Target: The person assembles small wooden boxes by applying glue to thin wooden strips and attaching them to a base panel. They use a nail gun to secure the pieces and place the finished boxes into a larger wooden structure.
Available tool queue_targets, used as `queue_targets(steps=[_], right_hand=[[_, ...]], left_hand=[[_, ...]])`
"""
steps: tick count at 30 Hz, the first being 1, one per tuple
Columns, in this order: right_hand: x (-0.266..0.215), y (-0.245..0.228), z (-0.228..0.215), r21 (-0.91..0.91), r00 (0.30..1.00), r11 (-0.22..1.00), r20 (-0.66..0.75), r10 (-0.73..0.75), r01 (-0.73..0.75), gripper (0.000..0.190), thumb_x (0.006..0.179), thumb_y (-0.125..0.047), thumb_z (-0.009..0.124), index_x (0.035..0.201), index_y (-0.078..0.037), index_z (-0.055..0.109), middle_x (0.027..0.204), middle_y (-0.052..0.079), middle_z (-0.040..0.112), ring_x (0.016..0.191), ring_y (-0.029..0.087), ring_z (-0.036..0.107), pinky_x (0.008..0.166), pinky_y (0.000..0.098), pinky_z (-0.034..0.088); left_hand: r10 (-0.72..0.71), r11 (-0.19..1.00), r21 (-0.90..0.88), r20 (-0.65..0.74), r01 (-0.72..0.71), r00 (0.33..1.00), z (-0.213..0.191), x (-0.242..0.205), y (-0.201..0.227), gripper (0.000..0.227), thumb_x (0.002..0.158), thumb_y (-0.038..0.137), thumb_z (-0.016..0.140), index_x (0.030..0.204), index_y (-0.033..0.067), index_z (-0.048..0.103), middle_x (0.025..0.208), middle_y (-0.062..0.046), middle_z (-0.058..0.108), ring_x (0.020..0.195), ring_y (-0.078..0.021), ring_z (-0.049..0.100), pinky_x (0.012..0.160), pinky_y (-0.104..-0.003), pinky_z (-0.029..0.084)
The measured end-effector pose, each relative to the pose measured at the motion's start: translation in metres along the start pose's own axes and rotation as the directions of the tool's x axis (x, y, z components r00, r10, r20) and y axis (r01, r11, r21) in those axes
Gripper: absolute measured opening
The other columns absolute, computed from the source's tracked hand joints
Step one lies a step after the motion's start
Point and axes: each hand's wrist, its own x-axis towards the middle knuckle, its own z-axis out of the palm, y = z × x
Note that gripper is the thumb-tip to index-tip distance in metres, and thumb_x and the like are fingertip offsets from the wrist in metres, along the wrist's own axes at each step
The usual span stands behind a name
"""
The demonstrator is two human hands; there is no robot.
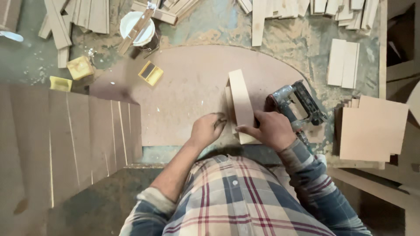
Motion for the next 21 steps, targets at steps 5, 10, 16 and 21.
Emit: queue_targets(steps=[5, 10, 16, 21], right_hand=[[-0.036, 0.016, 0.006, 0.343, 0.96, 0.911, -0.237, -0.152, 0.229, 0.065, 0.082, -0.038, 0.08, 0.131, -0.001, 0.059, 0.091, 0.017, 0.073, 0.07, 0.03, 0.073, 0.062, 0.0407, 0.058], [-0.063, 0.025, 0.02, 0.287, 0.865, 0.851, -0.389, -0.316, 0.44, 0.057, 0.082, -0.015, 0.082, 0.135, -0.007, 0.062, 0.097, 0.016, 0.071, 0.08, 0.028, 0.071, 0.068, 0.0365, 0.056], [-0.066, 0.039, 0.03, 0.329, 0.837, 0.81, -0.444, -0.321, 0.485, 0.04, 0.089, -0.007, 0.075, 0.129, -0.007, 0.07, 0.098, 0.014, 0.072, 0.082, 0.027, 0.072, 0.072, 0.0351, 0.057], [-0.059, 0.05, 0.03, 0.239, 0.802, 0.811, -0.445, -0.398, 0.535, 0.035, 0.086, -0.007, 0.078, 0.12, -0.008, 0.073, 0.102, 0.015, 0.075, 0.086, 0.028, 0.074, 0.074, 0.034, 0.058]], left_hand=[[0.318, 0.946, -0.044, -0.085, -0.322, 0.944, -0.04, -0.022, 0.053, 0.054, 0.085, 0.024, 0.079, 0.132, 0.004, 0.061, 0.099, -0.015, 0.07, 0.082, -0.0339, 0.07, 0.074, -0.042, 0.057], [0.495, 0.868, 0.089, -0.098, -0.488, 0.863, -0.029, -0.027, 0.085, 0.039, 0.086, 0.018, 0.081, 0.122, 0.0072, 0.069, 0.09, -0.008, 0.071, 0.077, -0.0295, 0.069, 0.066, -0.042, 0.055], [0.473, 0.879, 0.145, -0.137, -0.455, 0.87, -0.014, -0.031, 0.092, 0.023, 0.086, 0.017, 0.079, 0.107, 0.0079, 0.073, 0.092, -0.007, 0.072, 0.077, -0.0279, 0.07, 0.065, -0.04, 0.056], [0.489, 0.866, 0.186, -0.126, -0.464, 0.863, -0.008, -0.032, 0.093, 0.018, 0.09, 0.018, 0.075, 0.103, 0.0074, 0.072, 0.093, -0.008, 0.073, 0.079, -0.0282, 0.071, 0.066, -0.04, 0.057]])
